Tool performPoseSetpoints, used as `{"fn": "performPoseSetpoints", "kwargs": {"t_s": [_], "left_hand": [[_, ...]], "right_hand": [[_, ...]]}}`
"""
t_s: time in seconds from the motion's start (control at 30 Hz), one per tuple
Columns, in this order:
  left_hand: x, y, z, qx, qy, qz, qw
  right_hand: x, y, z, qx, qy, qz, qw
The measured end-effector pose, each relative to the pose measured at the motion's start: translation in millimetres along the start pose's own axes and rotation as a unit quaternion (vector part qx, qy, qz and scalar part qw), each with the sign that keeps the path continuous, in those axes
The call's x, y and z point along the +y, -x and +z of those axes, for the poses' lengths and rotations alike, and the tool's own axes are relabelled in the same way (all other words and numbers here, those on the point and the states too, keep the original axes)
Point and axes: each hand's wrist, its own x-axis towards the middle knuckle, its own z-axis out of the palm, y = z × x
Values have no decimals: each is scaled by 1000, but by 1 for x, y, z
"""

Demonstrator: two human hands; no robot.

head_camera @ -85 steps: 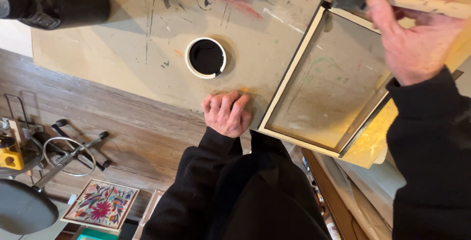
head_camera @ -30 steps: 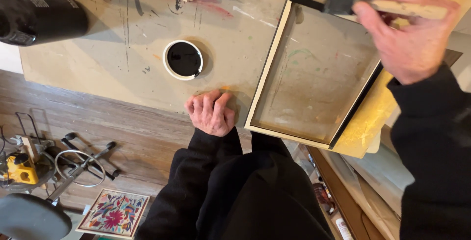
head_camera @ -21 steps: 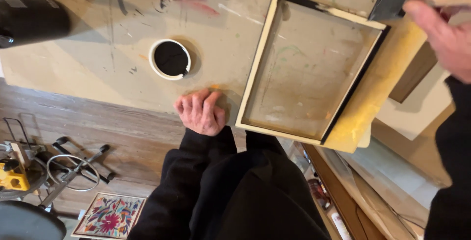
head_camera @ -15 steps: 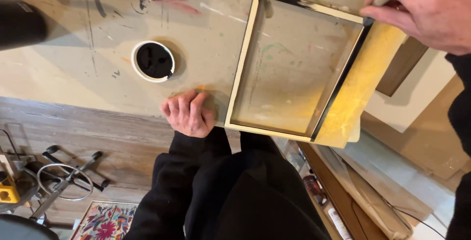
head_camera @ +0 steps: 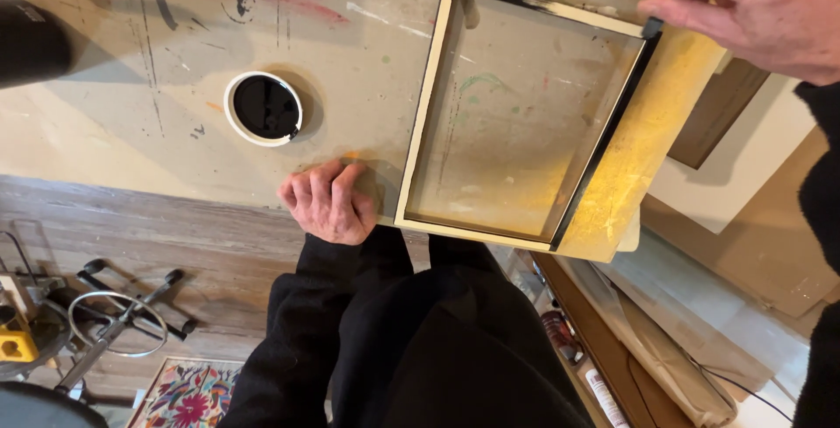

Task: Painting the edges of a wooden picture frame with black paint using a foam brush.

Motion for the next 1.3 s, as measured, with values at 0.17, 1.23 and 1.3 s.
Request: {"fn": "performPoseSetpoints", "kwargs": {"t_s": [0.17,1.23,1.3], "left_hand": [[-1,1,1,4,-2,2,1000],[-1,1,-1,-5,1,-7,1000],[-1,0,-1,-8,0,-7,1000]], "right_hand": [[11,7,10,27,-25,-39,999],[-4,5,2,27,-48,-9,998],[-8,2,3,49,-31,-31,998]]}}
